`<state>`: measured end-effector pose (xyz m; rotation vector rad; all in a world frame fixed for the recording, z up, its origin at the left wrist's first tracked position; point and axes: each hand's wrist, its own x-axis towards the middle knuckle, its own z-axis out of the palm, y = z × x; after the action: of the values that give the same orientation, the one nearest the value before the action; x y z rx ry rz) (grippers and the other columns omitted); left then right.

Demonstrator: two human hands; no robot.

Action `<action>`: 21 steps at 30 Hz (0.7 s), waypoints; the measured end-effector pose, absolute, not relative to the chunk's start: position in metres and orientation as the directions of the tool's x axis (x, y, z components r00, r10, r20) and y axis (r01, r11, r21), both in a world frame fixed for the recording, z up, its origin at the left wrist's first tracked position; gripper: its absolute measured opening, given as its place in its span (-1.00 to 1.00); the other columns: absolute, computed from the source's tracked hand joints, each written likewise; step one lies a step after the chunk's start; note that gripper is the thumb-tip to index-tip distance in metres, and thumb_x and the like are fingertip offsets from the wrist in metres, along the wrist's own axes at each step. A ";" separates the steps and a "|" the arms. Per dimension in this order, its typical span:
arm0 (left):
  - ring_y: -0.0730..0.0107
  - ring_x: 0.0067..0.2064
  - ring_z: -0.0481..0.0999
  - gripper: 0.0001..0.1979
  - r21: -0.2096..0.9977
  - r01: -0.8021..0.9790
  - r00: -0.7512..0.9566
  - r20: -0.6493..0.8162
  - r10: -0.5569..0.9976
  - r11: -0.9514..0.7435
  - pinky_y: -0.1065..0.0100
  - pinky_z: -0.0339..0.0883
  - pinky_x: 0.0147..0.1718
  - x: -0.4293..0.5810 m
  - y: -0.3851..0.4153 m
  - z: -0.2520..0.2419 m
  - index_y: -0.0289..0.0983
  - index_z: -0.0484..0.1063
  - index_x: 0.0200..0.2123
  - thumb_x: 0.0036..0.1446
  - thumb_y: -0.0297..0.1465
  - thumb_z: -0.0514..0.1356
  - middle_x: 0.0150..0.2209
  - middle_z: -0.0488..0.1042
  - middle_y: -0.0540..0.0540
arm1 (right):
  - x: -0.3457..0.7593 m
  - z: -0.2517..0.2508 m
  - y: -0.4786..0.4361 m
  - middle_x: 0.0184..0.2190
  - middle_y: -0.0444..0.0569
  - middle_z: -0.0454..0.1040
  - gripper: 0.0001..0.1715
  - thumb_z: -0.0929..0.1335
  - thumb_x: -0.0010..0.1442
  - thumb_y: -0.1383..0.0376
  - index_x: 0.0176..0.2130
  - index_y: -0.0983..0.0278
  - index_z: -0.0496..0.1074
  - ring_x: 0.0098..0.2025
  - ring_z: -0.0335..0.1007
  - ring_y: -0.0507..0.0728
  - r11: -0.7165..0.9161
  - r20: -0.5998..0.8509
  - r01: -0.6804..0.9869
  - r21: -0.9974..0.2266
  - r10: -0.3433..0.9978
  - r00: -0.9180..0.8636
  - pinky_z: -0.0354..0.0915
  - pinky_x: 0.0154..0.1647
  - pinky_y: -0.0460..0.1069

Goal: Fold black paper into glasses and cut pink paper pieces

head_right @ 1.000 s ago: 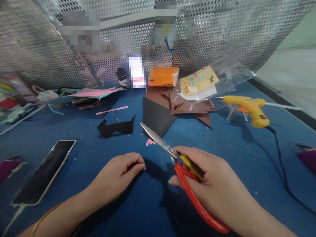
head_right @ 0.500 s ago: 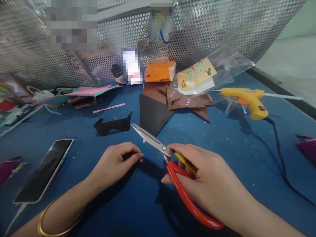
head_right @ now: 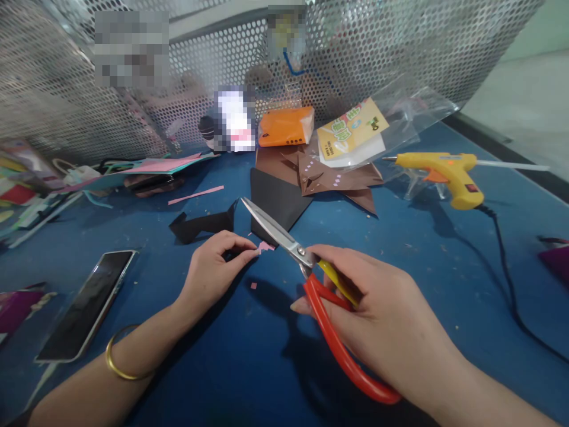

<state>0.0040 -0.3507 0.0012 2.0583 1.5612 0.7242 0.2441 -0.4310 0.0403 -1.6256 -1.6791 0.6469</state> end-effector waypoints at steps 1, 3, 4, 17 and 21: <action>0.32 -0.23 0.48 -0.96 0.631 0.729 0.228 0.140 0.963 -0.264 0.26 0.29 -0.21 0.005 -0.350 0.000 -0.16 0.56 -0.37 0.13 -0.37 0.30 -0.32 0.54 0.01 | 0.244 0.040 -0.431 -0.26 -0.06 0.68 -0.48 0.49 0.00 -0.08 -0.11 0.13 0.61 -0.29 0.64 0.23 0.086 0.137 0.637 -0.766 0.990 0.032 0.53 -0.39 -0.02; 0.31 -0.21 0.47 -0.97 0.610 0.741 0.244 0.146 0.959 -0.282 0.26 0.29 -0.19 0.005 -0.349 -0.001 -0.16 0.57 -0.35 0.13 -0.38 0.30 -0.31 0.53 0.00 | 0.243 0.040 -0.431 -0.26 -0.06 0.68 -0.49 0.49 0.01 -0.05 -0.09 0.13 0.60 -0.28 0.64 0.24 0.084 0.117 0.630 -0.772 0.993 0.011 0.53 -0.38 -0.02; 0.30 -0.21 0.47 -0.97 0.601 0.746 0.250 0.147 0.957 -0.287 0.26 0.29 -0.19 0.006 -0.348 -0.001 -0.16 0.56 -0.35 0.13 -0.38 0.29 -0.31 0.53 0.00 | 0.243 0.040 -0.431 -0.25 -0.06 0.68 -0.49 0.49 0.03 -0.04 -0.08 0.13 0.60 -0.28 0.64 0.24 0.084 0.108 0.627 -0.774 0.994 0.000 0.53 -0.39 -0.03; 0.34 -0.27 0.42 -0.98 0.576 0.747 0.305 0.147 0.941 -0.332 0.28 0.29 -0.25 0.006 -0.348 -0.001 -0.20 0.49 -0.32 0.15 -0.43 0.28 -0.32 0.49 -0.01 | 0.244 0.034 -0.432 -0.19 -0.12 0.66 -0.48 0.49 0.08 0.07 0.03 0.13 0.54 -0.23 0.61 0.17 0.090 0.071 0.646 -0.758 0.996 -0.055 0.48 -0.39 -0.09; 0.32 -0.25 0.43 -0.94 0.571 0.749 0.312 0.142 0.939 -0.335 0.26 0.28 -0.22 0.007 -0.349 -0.001 -0.20 0.48 -0.38 0.17 -0.43 0.27 -0.33 0.48 -0.01 | 0.243 0.033 -0.432 -0.19 -0.13 0.66 -0.50 0.49 0.09 0.08 0.02 0.12 0.54 -0.24 0.61 0.17 0.090 0.051 0.649 -0.756 0.996 -0.079 0.48 -0.40 -0.10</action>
<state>0.0070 -0.3488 -0.0013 2.1841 1.5020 0.6460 0.2432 -0.4325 0.0328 -1.6176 -1.7917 0.7694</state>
